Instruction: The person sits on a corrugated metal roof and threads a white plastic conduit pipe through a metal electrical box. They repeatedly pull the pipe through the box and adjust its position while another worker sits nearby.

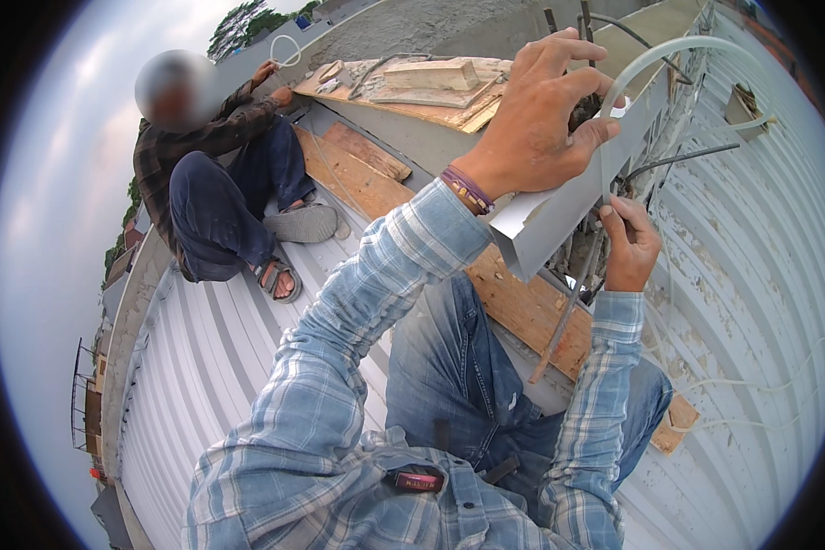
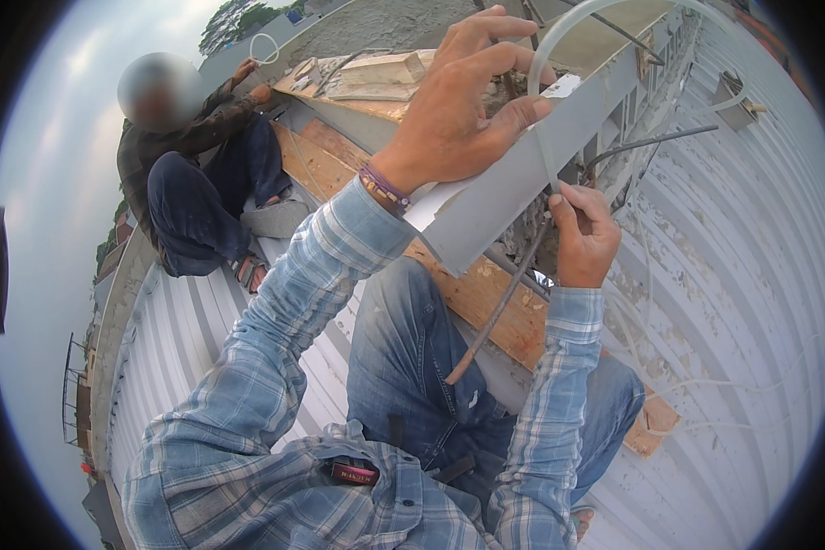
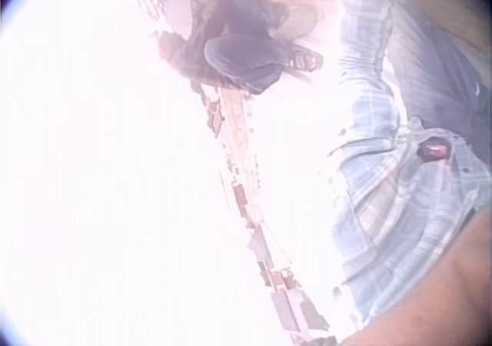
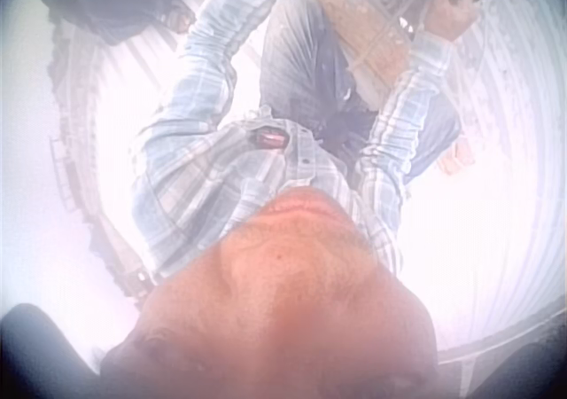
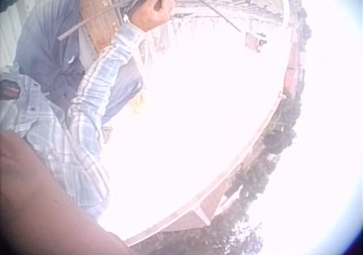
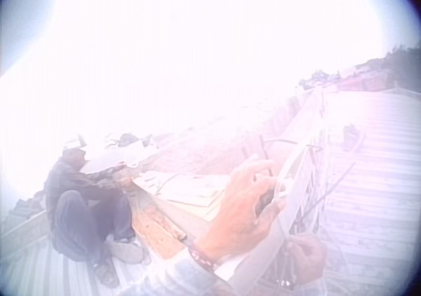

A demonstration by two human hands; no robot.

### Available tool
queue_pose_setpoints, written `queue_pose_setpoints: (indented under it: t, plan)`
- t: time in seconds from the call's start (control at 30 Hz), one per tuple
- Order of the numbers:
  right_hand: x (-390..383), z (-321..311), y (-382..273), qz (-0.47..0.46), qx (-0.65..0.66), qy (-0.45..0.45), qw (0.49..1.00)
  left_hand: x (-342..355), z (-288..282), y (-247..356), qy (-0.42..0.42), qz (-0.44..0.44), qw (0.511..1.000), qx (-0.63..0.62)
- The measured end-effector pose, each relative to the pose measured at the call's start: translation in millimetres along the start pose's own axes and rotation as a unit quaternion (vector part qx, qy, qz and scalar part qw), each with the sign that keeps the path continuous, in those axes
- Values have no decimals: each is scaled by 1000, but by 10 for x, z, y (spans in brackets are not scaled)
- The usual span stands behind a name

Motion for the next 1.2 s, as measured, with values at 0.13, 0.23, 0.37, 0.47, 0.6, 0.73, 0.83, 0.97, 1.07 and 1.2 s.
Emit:
queue_pose_setpoints:
  t: [0.13,0.23,0.37,0.47,0.6,0.73,0.83,0.97,1.07,1.2]
  plan:
    - [6,-6,-16,-1,-8,2,1000,8,1,14,0,0,1000,-1]
    - [5,-7,-7,3,-7,4,1000,8,2,12,-1,-7,1000,-7]
    - [-5,8,-24,4,-8,5,1000,-10,-9,6,-1,-7,1000,-4]
    - [5,10,-41,7,-15,6,1000,3,-1,4,-4,-6,1000,-1]
    - [21,-24,-8,10,23,17,1000,47,14,25,-15,-3,1000,16]
    - [10,59,-56,15,2,14,1000,106,-66,108,-38,0,999,19]
    - [25,22,-49,2,-12,17,1000,212,-111,298,-50,-1,999,-1]
    - [4,40,-91,17,8,24,1000,174,-39,180,-47,-9,998,-48]
    - [3,45,-76,17,13,24,999,158,-61,227,-41,39,998,12]
    - [18,18,-85,25,-14,14,999,154,-46,64,-77,-7,997,27]
Point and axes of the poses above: each hand's wrist, its own x-axis towards the middle knuckle, its own z-axis out of the palm, y = z × x, the point moved 8 cm from there along x, towards the middle knuckle, and after that the axes turned 7 degrees about x, right-handed, at the moved point
